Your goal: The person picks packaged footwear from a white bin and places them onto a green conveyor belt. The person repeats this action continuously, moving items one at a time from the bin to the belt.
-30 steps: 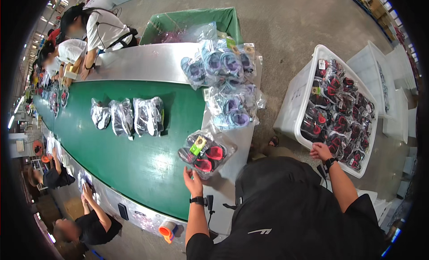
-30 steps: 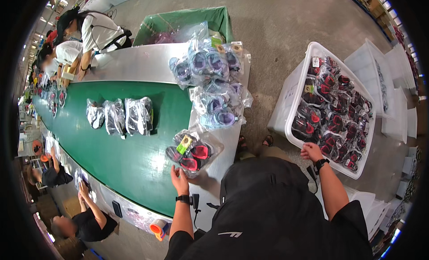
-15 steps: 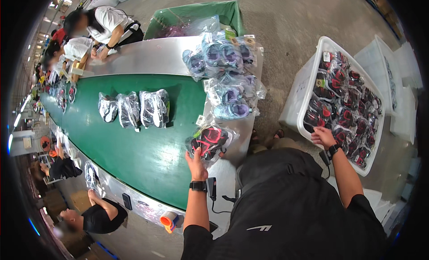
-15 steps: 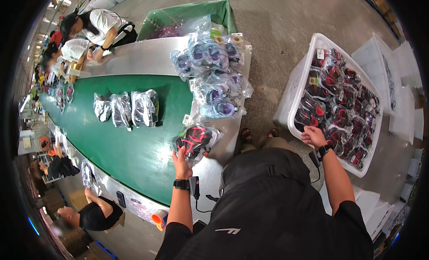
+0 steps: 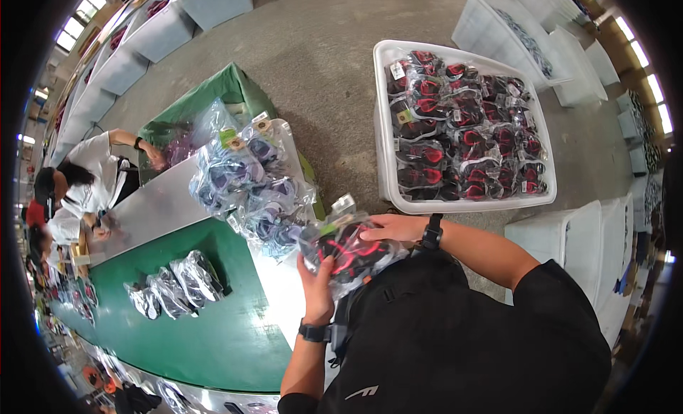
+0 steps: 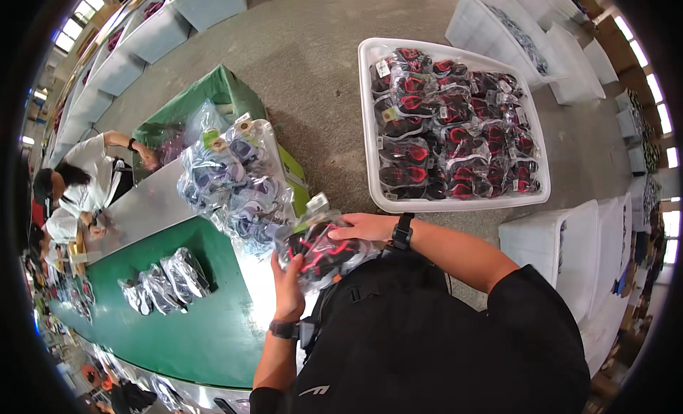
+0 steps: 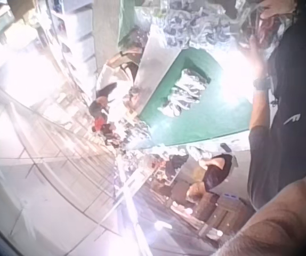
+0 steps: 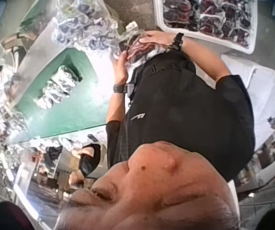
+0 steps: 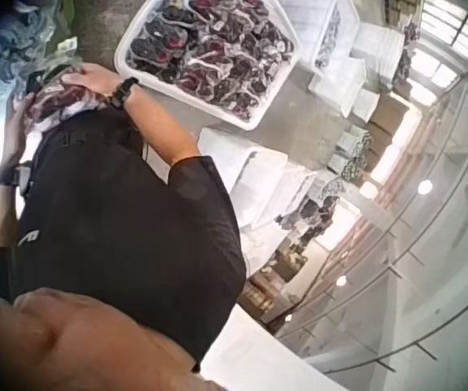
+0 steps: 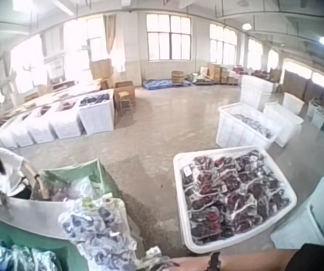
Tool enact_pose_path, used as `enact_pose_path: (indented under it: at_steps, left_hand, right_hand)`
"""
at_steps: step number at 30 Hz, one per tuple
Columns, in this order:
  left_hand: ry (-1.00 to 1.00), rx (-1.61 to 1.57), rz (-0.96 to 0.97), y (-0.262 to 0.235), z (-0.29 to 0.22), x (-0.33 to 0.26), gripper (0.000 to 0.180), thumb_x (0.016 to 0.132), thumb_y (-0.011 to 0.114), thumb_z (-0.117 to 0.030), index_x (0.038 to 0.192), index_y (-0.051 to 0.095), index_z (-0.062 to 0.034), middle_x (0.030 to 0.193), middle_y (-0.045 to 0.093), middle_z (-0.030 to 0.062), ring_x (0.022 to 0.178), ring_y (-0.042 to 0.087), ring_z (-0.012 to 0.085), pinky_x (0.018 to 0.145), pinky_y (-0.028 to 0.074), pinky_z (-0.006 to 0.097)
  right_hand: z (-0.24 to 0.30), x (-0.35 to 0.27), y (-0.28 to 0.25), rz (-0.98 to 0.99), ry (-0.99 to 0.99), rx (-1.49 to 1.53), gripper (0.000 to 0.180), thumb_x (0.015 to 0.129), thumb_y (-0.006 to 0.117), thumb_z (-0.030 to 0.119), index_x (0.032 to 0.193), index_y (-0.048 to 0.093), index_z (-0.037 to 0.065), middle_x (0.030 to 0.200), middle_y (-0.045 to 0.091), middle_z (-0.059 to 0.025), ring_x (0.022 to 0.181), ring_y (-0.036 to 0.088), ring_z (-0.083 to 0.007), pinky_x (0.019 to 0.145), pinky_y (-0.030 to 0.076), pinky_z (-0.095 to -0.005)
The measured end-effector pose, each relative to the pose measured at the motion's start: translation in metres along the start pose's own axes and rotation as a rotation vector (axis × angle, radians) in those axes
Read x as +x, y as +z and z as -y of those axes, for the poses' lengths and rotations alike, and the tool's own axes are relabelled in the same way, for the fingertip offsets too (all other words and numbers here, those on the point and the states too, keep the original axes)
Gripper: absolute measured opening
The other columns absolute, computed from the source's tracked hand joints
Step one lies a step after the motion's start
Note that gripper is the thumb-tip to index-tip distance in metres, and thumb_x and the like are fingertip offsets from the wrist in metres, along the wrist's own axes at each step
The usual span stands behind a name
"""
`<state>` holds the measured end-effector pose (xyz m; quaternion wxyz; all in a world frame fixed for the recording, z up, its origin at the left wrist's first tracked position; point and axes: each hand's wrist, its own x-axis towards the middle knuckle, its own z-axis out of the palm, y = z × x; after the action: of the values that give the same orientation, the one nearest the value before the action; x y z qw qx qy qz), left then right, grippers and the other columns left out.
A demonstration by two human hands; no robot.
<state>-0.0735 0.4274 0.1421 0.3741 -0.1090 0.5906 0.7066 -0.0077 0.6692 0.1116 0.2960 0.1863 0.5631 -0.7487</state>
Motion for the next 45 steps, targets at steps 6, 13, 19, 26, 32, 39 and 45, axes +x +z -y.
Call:
enact_pose_path:
  at_steps: [6,13,19,26,32,39,45]
  left_hand:
    - [0.031,0.479,0.289,0.025,-0.016,0.014,0.066,0.093,0.065,-0.014,0.148,0.032,-0.0040,0.117,0.051,0.0097,0.104,0.058,0.0162,0.086,0.050,0.029]
    - [0.009,0.433,0.251,-0.012,-0.003,0.019,0.049,0.095,0.062,-0.016,0.138,0.045,-0.0020,0.105,0.060,0.0086,0.091,0.064,0.0158,0.075,0.053,0.028]
    - [0.037,0.443,0.053,-0.063,0.012,0.007,0.047,0.093,0.065,-0.021,0.133,0.050,0.0004,0.098,0.062,0.0080,0.085,0.062,0.0143,0.072,0.053,0.027]
    - [0.042,0.482,-0.059,-0.109,0.042,0.000,0.048,0.092,0.067,-0.024,0.130,0.053,0.0009,0.094,0.063,0.0086,0.079,0.061,0.0132,0.066,0.051,0.026]
    - [0.014,0.414,-0.180,-0.153,0.057,0.000,0.044,0.092,0.067,-0.021,0.128,0.055,0.0011,0.090,0.064,0.0078,0.076,0.061,0.0119,0.065,0.051,0.025]
    - [0.429,0.856,-0.559,-0.246,0.051,0.040,0.044,0.082,0.074,-0.026,0.116,0.062,-0.0010,0.104,0.064,0.0176,0.099,0.060,0.0318,0.088,0.048,0.041]
    - [0.576,1.001,-0.974,-0.351,0.004,0.089,0.056,0.077,0.075,-0.025,0.120,0.056,0.0065,0.113,0.061,0.0236,0.107,0.056,0.0404,0.096,0.042,0.047]
  right_hand:
    - [-0.038,-0.033,-0.053,-0.223,-0.041,0.381,0.031,0.095,0.059,0.019,0.119,0.061,0.000,0.105,0.068,-0.0062,0.090,0.065,-0.0103,0.084,0.053,-0.0284]
    - [-0.074,-0.080,-0.124,-0.572,-0.295,0.828,0.029,0.093,0.051,0.016,0.115,0.063,0.001,0.107,0.069,-0.0111,0.096,0.069,-0.0211,0.086,0.056,-0.0366]
    - [-0.087,-0.092,-0.187,-0.925,-0.268,0.869,0.047,0.094,0.055,0.042,0.127,0.047,0.009,0.110,0.063,-0.0192,0.097,0.067,-0.0303,0.078,0.058,-0.0410]
    - [-0.139,-0.053,-0.202,-1.062,-0.072,0.795,0.054,0.091,0.064,0.032,0.133,0.036,0.012,0.112,0.058,-0.0182,0.092,0.066,-0.0324,0.073,0.058,-0.0423]
    - [-0.182,-0.074,-0.191,-0.996,0.115,0.704,0.052,0.091,0.063,0.032,0.136,0.042,0.013,0.129,0.055,-0.0195,0.099,0.065,-0.0330,0.079,0.057,-0.0426]
    - [-0.196,-0.097,-0.191,-1.003,0.221,0.503,0.043,0.091,0.060,0.035,0.126,0.049,0.013,0.113,0.061,-0.0133,0.090,0.067,-0.0281,0.068,0.059,-0.0398]
    - [-0.175,-0.105,-0.179,-1.086,0.246,0.435,0.040,0.094,0.057,0.029,0.129,0.046,0.013,0.095,0.063,-0.0100,0.075,0.068,-0.0246,0.058,0.058,-0.0362]
